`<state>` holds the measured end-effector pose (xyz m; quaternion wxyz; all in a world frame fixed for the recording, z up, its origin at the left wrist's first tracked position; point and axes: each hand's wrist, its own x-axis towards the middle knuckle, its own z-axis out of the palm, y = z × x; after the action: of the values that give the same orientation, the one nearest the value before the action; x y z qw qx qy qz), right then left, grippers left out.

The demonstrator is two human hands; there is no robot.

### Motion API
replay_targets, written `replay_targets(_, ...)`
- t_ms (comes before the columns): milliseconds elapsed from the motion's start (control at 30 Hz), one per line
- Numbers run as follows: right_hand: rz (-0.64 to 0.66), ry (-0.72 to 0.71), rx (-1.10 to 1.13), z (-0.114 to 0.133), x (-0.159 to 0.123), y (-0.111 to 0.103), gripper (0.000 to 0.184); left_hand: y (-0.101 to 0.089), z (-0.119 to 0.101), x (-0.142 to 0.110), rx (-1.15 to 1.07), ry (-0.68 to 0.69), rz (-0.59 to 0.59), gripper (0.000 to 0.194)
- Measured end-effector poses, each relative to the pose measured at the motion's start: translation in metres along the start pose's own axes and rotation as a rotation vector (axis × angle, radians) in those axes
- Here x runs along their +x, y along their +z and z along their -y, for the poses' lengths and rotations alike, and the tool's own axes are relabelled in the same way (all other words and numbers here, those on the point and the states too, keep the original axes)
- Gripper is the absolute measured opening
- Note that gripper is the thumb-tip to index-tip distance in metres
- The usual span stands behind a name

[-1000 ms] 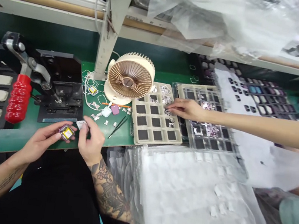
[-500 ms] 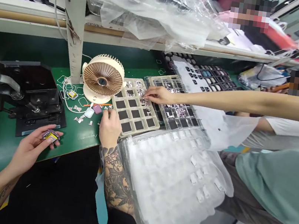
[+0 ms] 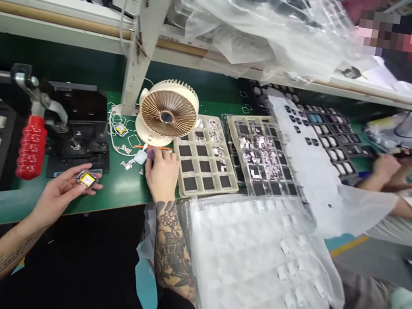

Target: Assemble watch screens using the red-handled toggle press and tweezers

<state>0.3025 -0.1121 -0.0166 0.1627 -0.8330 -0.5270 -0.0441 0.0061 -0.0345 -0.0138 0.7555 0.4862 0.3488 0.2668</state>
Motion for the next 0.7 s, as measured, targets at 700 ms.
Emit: replay_targets(700,-0.032,0.038,1.182,0.068,-0.041,-0.009,0.022,0.020,-0.006,0.000,0.034,0.069,-0.040,0.043)
